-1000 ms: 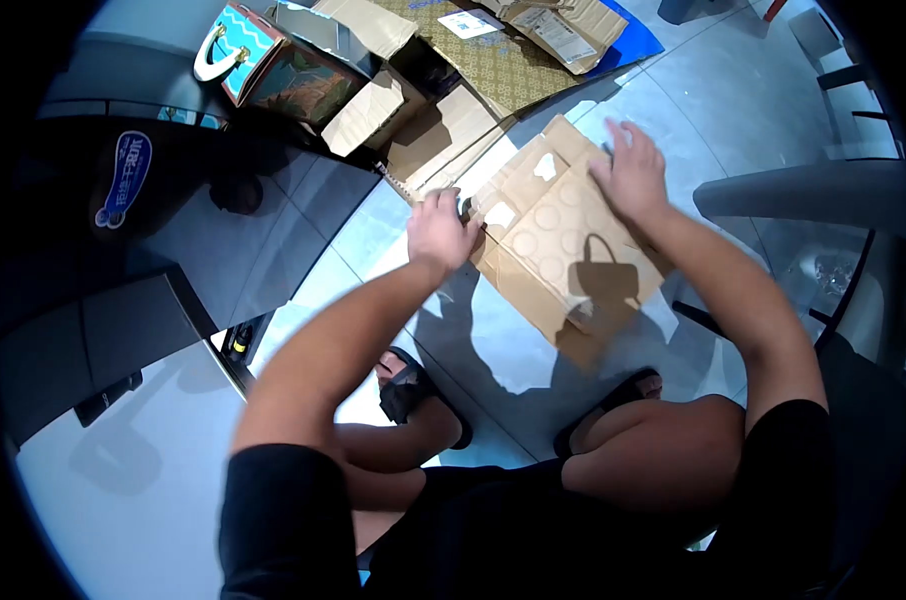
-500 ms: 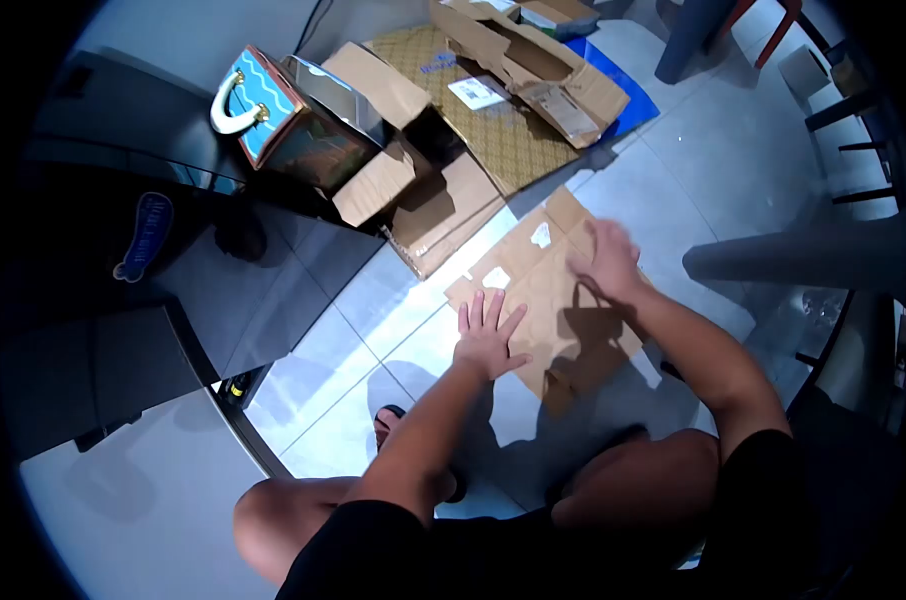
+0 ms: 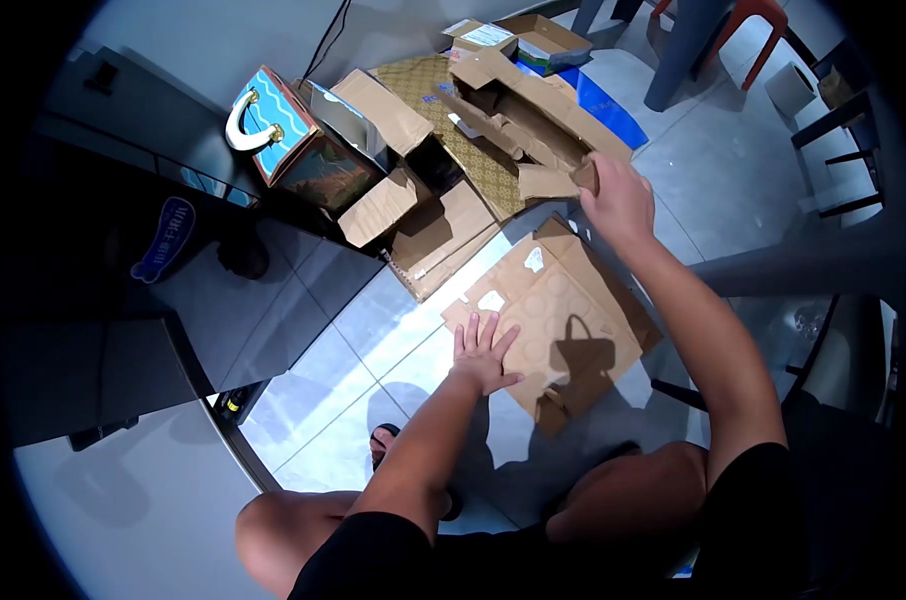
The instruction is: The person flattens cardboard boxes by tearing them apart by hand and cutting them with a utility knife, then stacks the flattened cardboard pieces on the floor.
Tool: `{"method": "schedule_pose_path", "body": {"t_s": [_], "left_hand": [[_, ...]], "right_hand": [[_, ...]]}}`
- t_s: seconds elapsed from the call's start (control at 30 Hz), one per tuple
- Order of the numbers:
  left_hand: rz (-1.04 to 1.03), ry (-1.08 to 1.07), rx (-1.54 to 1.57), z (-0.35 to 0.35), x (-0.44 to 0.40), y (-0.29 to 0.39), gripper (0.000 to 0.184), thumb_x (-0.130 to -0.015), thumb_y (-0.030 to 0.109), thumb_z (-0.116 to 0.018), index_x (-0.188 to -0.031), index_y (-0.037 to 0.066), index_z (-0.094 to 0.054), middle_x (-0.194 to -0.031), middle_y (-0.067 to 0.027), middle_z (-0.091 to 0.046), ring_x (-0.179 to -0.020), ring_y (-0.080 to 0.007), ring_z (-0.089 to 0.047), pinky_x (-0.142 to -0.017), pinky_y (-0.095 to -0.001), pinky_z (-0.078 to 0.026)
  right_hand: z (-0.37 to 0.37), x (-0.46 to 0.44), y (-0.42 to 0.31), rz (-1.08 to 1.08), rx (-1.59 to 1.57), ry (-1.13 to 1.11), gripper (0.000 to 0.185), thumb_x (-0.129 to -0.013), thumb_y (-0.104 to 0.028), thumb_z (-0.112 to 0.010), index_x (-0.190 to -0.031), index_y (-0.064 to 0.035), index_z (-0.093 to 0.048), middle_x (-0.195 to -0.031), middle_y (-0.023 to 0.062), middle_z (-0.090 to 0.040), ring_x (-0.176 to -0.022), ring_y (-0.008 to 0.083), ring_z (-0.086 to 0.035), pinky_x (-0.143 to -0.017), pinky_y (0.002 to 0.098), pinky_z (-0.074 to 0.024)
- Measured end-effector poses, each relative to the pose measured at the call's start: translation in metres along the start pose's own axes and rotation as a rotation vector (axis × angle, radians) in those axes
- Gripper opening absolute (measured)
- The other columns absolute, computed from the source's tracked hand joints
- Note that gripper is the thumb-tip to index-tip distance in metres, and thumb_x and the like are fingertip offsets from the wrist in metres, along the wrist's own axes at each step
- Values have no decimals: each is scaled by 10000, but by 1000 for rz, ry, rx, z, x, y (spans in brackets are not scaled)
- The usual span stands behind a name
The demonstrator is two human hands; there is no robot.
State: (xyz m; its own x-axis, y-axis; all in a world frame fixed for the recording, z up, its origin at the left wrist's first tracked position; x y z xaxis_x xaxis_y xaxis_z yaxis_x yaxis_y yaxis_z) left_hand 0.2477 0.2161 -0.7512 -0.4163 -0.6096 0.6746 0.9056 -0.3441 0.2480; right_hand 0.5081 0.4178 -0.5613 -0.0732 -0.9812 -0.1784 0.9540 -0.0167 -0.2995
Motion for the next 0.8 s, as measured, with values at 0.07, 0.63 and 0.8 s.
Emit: {"method": "schedule_pose_path", "body": {"t_s": [0.07,0.63,0.8], "left_hand": [[-11,-110,-32,13,2,1,1077,-919,846,-563,-1760,389,-69,-1843,-132,50,-1669,-469,102,-1322,-618,24],[185,207,1301,185,42,0,306,-1027,185,-567,-1257,5,-659,-1087,-100,-737,-978,-205,-709,-849,-368,-583],[-107,484,998,206,51,22,396,-994,254,-580,-1217,-44,-715,-1062,-258,-783,-1003,-404,-763,-940,-460,-567]], "right_hand": [[15,27,-1,13,-8,27,443,-900,-214,-782,-1308,-131,-633,-1250,113,-733,-1166,342,-704,-967,507,-548],[-4,125,-50,-105,-1130,-535,732,-961,-161,-659,-1634,4,-423,-1576,225,-564,-1413,329,-564,-1141,420,-461],[41,136,-55,541,-101,-319,856,-842,-472,-802,-1514,5,-568,-1561,211,-543,-1574,397,-321,-1286,626,-181]]}}
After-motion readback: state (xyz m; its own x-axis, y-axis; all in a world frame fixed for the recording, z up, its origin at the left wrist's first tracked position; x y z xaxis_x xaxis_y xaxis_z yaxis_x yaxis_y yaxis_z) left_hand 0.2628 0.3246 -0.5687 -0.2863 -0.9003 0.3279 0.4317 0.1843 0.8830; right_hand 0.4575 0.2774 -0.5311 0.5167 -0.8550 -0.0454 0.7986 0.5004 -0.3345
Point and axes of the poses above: each hand's wrist, its own x-axis away from the middle knuckle, its own z-axis out of the back of the hand, y = z × x, the point moved 5 cm from there along -x, towards the middle knuckle
